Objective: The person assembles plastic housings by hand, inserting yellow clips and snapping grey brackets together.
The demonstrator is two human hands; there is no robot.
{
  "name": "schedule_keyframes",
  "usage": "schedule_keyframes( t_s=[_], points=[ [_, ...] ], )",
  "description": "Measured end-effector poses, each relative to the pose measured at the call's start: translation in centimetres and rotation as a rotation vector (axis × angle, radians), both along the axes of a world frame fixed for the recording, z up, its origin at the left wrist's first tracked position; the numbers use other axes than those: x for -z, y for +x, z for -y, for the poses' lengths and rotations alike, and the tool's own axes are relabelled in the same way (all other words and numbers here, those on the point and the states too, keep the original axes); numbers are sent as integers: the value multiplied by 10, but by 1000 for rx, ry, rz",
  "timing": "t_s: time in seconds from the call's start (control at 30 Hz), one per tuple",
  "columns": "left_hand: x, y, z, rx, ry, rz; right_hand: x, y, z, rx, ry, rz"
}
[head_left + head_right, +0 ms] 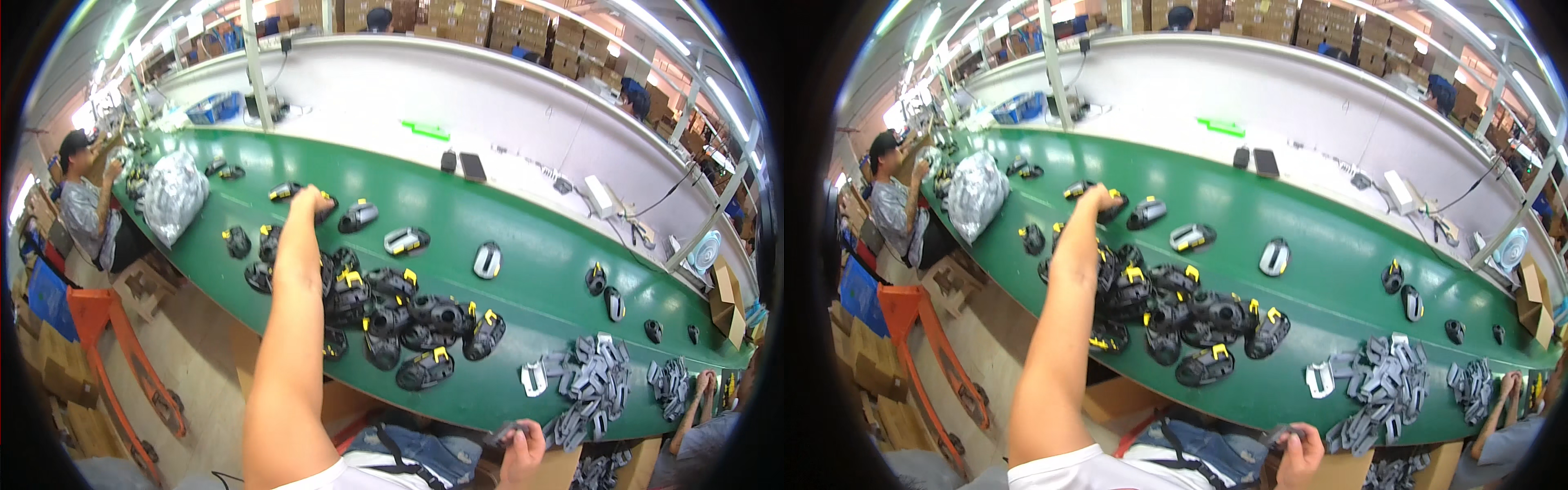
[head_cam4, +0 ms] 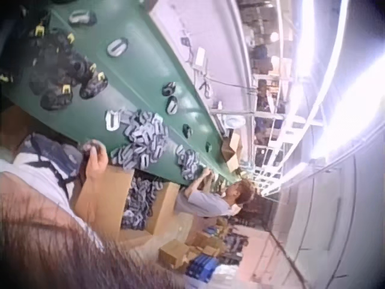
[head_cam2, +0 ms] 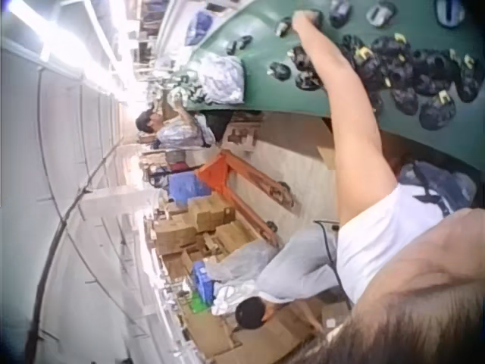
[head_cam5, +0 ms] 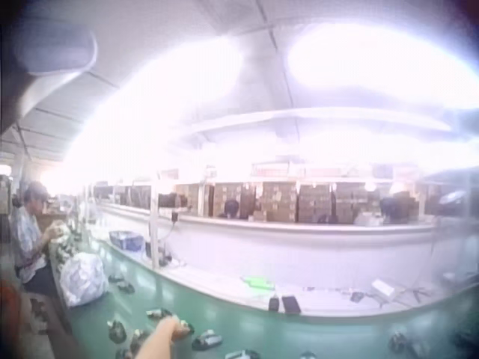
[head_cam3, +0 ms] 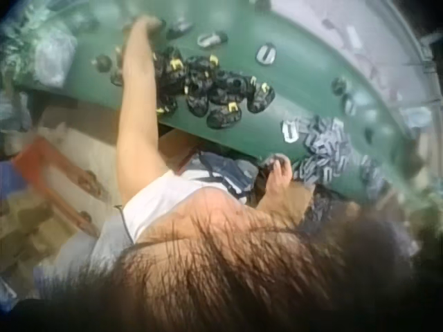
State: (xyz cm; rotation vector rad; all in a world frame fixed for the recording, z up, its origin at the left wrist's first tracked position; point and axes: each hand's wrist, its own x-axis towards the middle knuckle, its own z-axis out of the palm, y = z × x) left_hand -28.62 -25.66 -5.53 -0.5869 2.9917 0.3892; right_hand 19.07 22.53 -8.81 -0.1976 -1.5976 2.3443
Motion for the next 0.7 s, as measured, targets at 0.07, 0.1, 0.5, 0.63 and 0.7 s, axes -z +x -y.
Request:
schedule_keyframes(
  t_s=[0.07, 0.1, 0.5, 0.63, 0.7],
  points=[
    [1, -4, -21, 72, 22, 52, -3, 13, -11, 31, 74, 137],
    [-5, -3, -26, 63, 5, 155, -8, 18, -14, 69, 104, 180],
    [-5, -31, -11, 53, -208, 376, 3, 32, -34, 257, 99, 290],
    [5, -34, -13, 80, -226, 415, -23, 38, -14, 365, 331, 342],
    [7, -31, -15, 72, -289, 380, -10, 43, -11, 408, 226, 346]
  ],
)
